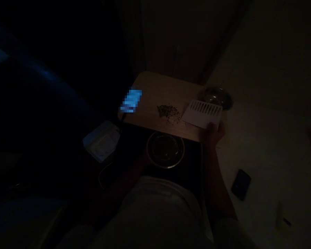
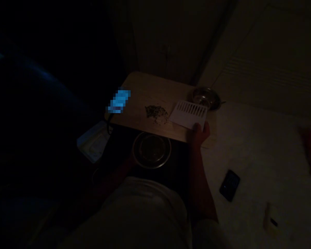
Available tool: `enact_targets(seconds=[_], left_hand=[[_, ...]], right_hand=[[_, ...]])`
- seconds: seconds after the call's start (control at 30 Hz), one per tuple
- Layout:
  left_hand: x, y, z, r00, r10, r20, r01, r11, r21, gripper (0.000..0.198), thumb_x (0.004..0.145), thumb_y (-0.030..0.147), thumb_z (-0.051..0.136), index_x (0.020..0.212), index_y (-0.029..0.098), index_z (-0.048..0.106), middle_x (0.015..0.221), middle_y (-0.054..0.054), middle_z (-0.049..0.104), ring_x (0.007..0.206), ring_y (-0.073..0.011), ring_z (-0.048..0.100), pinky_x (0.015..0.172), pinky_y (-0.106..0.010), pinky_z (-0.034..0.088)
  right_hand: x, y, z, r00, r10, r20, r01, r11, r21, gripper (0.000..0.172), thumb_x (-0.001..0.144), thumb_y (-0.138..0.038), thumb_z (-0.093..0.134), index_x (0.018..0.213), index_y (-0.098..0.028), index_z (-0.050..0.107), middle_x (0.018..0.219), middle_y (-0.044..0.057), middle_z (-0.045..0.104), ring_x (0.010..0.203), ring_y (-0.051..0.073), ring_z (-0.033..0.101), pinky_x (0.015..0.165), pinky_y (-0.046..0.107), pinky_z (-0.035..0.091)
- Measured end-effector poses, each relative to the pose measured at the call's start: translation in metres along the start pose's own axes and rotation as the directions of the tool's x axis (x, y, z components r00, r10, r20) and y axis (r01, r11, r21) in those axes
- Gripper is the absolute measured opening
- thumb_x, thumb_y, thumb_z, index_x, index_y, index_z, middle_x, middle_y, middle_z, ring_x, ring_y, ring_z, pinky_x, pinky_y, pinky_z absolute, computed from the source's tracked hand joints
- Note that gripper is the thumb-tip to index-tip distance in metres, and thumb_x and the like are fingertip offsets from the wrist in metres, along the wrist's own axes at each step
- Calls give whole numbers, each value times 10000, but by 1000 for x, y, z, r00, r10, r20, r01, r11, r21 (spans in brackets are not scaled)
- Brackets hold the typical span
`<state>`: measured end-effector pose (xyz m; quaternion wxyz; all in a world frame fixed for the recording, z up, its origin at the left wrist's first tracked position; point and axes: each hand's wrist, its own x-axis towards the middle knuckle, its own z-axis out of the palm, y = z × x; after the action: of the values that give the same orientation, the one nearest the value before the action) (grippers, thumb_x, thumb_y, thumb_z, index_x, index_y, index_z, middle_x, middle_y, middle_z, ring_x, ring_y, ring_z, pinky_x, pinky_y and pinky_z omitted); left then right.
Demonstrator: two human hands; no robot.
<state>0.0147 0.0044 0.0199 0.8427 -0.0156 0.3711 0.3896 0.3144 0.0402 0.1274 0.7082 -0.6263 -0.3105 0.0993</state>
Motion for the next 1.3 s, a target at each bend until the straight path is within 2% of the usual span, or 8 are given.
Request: enact_targets(seconds=[0.1,0.27,0.4,0.63,0.77,0.97,1.2,1.3], left_hand=[[-1,0,2,998,-21,-61,21,1000,5,544,920,420,555,1413,190,564,1299,-114,685,1398,-309,476,1191,-507,327],[2,-1,0,997,-5,-75,4,1000,-13,515,922,360,564,1404,178,568,1251,-120,705,1394,-300,480,1194,-514,312],[0,-1,1,995,60,-80,-61,998,-11,485,947,287,519,1424,198,543,1241,-89,710,1367,-262,514,1187,-487,332],[-8,2,16,991,-28,-134,27,1000,-6,512,966,404,488,1414,167,558,1221,-120,717,1347,-286,530,1167,-470,372],[-6,3,13,993,-16,-114,17,1000,5,530,951,413,508,1424,177,549,1244,-116,709,1330,-288,546,1165,-479,375],[1,1,-1,996,-64,-67,64,998,-12,576,912,411,570,1442,189,533,1268,-140,697,1333,-326,542,1157,-521,374],[1,0,2,995,-12,-98,8,999,-37,541,936,343,539,1456,196,516,1263,-114,703,1316,-288,565,1164,-485,377],[-2,1,8,999,3,-46,-6,999,-50,539,939,356,536,1456,207,518,1262,-99,707,1300,-285,579,1159,-469,390]], right_hand=[[-1,-2,1,995,-15,96,18,999,-27,149,733,-266,593,821,-161,650,748,-20,576,709,136,510,684,273,447],[-4,-7,2,971,30,237,-36,999,21,224,727,-314,656,857,-134,692,774,2,632,728,144,546,712,291,465],[-3,-7,1,987,21,160,-23,1000,12,215,730,-316,643,845,-138,681,765,-5,619,730,141,539,714,287,467],[0,0,0,1000,-11,-18,11,1000,-14,187,746,-289,594,864,-159,657,782,-13,580,742,138,523,723,280,465],[0,0,0,999,-27,18,28,999,-19,165,754,-272,601,852,-154,661,768,-18,577,736,132,514,712,269,454],[-2,-8,2,976,19,219,-22,1000,10,230,736,-295,652,891,-131,692,807,3,640,758,139,552,743,284,455],[-1,-3,1,1000,21,4,-21,998,66,168,715,-265,602,842,-162,639,773,-24,566,726,124,496,693,259,438],[-2,-4,0,1000,18,14,-19,999,29,147,725,-263,588,820,-162,637,753,-25,552,720,123,490,684,255,438]])
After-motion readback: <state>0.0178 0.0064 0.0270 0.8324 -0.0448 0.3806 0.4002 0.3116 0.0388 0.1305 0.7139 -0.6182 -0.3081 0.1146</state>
